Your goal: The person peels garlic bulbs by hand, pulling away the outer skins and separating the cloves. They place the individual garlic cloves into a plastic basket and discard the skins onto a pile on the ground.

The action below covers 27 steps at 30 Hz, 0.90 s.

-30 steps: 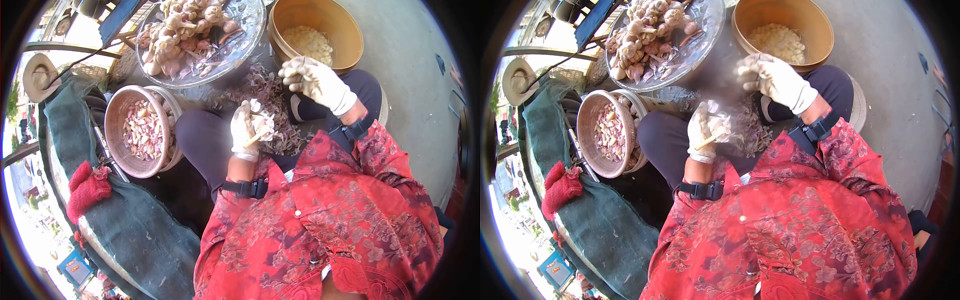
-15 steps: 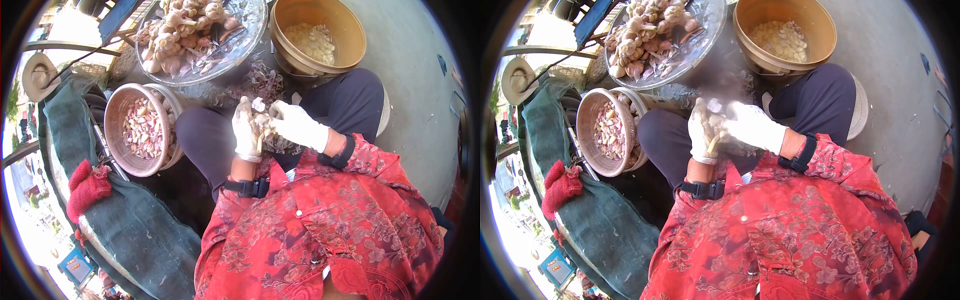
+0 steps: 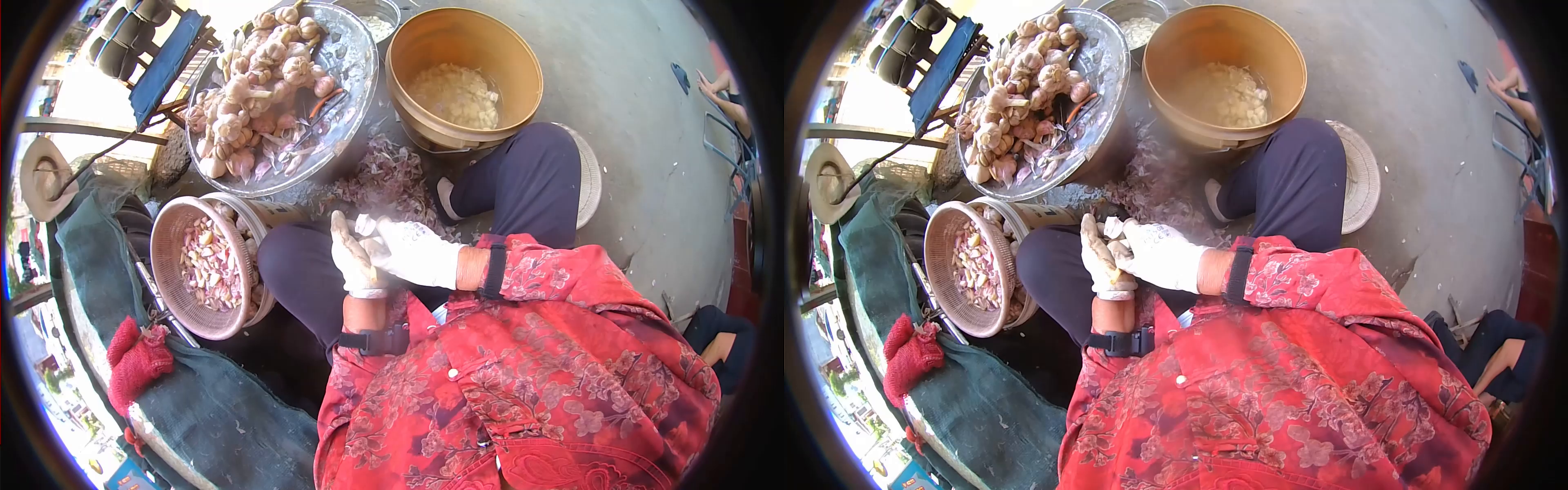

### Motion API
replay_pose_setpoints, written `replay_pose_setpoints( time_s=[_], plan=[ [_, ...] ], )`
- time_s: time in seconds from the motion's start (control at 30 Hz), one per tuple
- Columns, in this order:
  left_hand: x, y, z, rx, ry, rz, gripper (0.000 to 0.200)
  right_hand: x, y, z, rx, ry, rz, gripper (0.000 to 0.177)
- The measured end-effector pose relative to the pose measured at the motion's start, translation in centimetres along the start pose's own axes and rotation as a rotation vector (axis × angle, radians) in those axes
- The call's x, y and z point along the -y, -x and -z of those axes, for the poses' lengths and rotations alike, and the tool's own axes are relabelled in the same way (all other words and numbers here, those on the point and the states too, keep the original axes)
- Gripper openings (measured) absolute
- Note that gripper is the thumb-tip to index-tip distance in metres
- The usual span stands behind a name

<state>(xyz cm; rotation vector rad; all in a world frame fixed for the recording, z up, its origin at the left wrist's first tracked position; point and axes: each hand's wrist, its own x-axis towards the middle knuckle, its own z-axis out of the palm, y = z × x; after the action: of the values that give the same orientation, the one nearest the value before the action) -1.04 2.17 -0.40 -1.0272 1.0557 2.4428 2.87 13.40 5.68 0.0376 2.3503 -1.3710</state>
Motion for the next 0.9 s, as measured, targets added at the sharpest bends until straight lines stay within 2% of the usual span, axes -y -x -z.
replay_pose_setpoints(
  time_s=[0.07,0.1,0.2,0.3,0.33,0.37,0.43,0.53,0.6,0.67,0.73,0.77,0.83,0.87,0.9],
  plan=[
    [1.2,-3.1,2.8,-0.108,-0.121,-0.161,0.028,-0.4,-0.1,-0.5,0.001,0.022,0.044,0.039],
    [0.9,-2.8,2.5,-0.107,-0.121,-0.163,0.028,-0.7,-0.3,-0.7,-0.012,0.03,0.053,0.038],
    [-0.8,-0.1,-0.4,-0.074,0.015,0.078,0.028,-0.9,-0.6,-1.0,-0.021,0.046,0.047,0.036],
    [-0.6,-0.3,-0.2,-0.048,0.082,0.102,0.029,-1.0,-0.5,-1.2,-0.042,0.018,0.032,0.034],
    [-1.1,1.2,-1.6,-0.101,0.038,0.059,0.029,-1.4,-0.4,-1.5,-0.088,0.015,0.067,0.032],
    [-1.8,2.8,-2.4,-0.017,0.022,0.101,0.028,-1.7,-0.5,-1.8,-0.135,0.01,0.101,0.031],
    [-1.2,1.3,-1.7,-0.117,-0.001,0.074,0.028,-1.0,-0.3,-1.4,-0.114,0.016,0.031,0.026],
    [-1.6,1.4,-1.6,-0.123,0.112,0.138,0.029,-1.9,-0.7,-1.9,-0.262,-0.089,0.144,0.022],
    [-1.9,1.1,-1.6,-0.1,0.145,0.148,0.029,-2.0,-1.0,-2.1,-0.269,-0.195,0.041,0.023],
    [-1.8,0.7,-0.7,0.007,0.104,0.177,0.033,-1.9,-0.6,-2.2,-0.247,-0.27,-0.001,0.024],
    [-2.3,1.9,-1.6,-0.01,0.104,0.26,0.035,-0.5,-0.1,-1.5,-0.192,-0.632,-0.076,0.022],
    [-2.9,2.8,-2.1,-0.03,0.093,0.34,0.037,-0.2,0.0,-1.2,-0.19,-0.63,-0.075,0.022],
    [-3.0,3.4,-2.5,-0.022,0.1,0.262,0.041,-0.6,0.0,0.1,-0.056,-0.601,-0.194,0.026],
    [-2.4,2.4,-1.7,0.015,0.024,0.201,0.043,-1.2,-0.1,0.2,-0.067,-0.474,-0.198,0.026],
    [-2.1,2.0,-1.5,0.052,-0.051,0.141,0.045,-0.8,0.1,0.6,-0.069,-0.47,-0.201,0.026]
  ],
)
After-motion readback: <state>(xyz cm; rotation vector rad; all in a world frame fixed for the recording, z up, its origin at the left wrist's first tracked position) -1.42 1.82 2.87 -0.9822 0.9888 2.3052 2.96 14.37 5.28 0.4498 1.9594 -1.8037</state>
